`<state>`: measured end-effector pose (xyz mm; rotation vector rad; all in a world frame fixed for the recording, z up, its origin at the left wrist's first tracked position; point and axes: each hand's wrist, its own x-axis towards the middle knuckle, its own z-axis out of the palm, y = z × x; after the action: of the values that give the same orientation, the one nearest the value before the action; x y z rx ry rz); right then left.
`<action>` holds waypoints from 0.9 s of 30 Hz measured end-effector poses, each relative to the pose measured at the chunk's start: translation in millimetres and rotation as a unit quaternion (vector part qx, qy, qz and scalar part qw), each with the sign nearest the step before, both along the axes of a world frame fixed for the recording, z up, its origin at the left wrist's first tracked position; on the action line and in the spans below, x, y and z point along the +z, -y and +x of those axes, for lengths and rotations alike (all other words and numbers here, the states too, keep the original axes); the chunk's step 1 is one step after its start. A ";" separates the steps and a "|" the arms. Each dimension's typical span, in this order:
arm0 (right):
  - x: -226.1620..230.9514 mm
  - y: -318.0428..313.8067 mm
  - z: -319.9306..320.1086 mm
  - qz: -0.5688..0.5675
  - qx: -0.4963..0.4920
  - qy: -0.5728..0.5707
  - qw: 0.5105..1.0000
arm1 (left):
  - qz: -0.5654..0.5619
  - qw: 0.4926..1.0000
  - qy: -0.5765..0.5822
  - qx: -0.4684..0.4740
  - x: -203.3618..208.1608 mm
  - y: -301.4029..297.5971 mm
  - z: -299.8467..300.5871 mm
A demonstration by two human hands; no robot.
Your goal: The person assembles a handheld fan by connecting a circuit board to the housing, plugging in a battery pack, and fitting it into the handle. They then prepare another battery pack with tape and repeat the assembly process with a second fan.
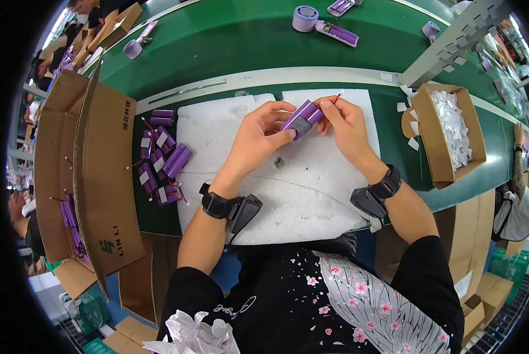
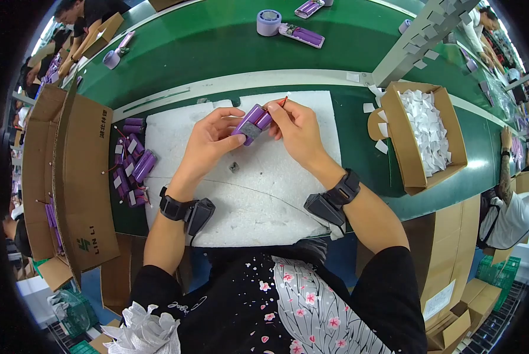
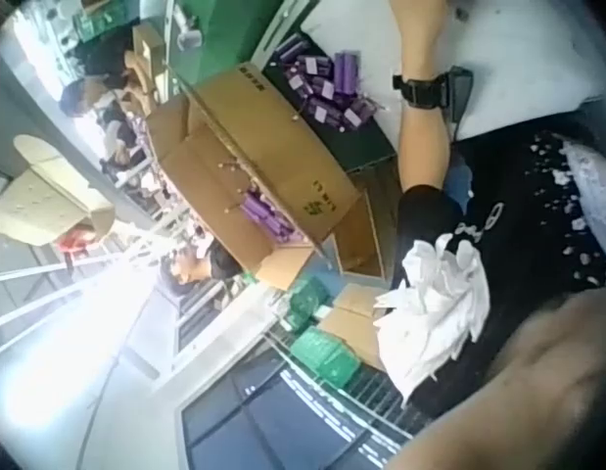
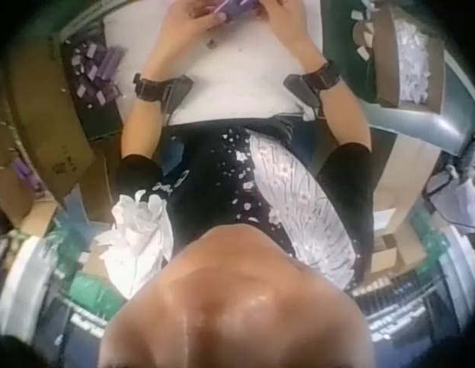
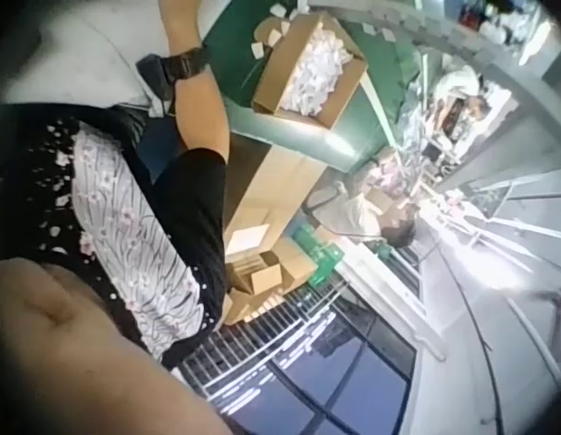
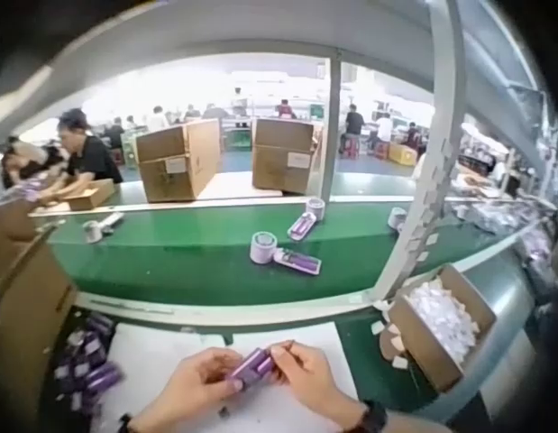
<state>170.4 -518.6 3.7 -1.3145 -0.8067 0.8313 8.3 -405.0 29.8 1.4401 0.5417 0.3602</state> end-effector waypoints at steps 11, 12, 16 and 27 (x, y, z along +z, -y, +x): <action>0.4 0.4 -0.2 -0.001 0.006 0.006 1.000 | 0.026 1.000 0.000 0.002 -1.4 -2.0 -0.5; 0.5 0.5 -0.5 -0.002 0.007 0.009 1.000 | 0.028 1.000 0.002 0.002 -2.6 -2.2 -0.8; 0.7 1.2 -0.7 -0.006 0.009 0.015 1.000 | 0.034 0.999 0.004 0.003 -2.6 -1.4 -0.8; 4.5 1.1 -2.8 -0.018 0.005 0.030 0.999 | 0.056 0.998 -0.007 0.007 -2.0 -1.3 -1.3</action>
<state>167.6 -519.7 8.2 -1.3740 -0.8504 0.8208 7.0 -403.7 27.8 1.5488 0.5508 0.3977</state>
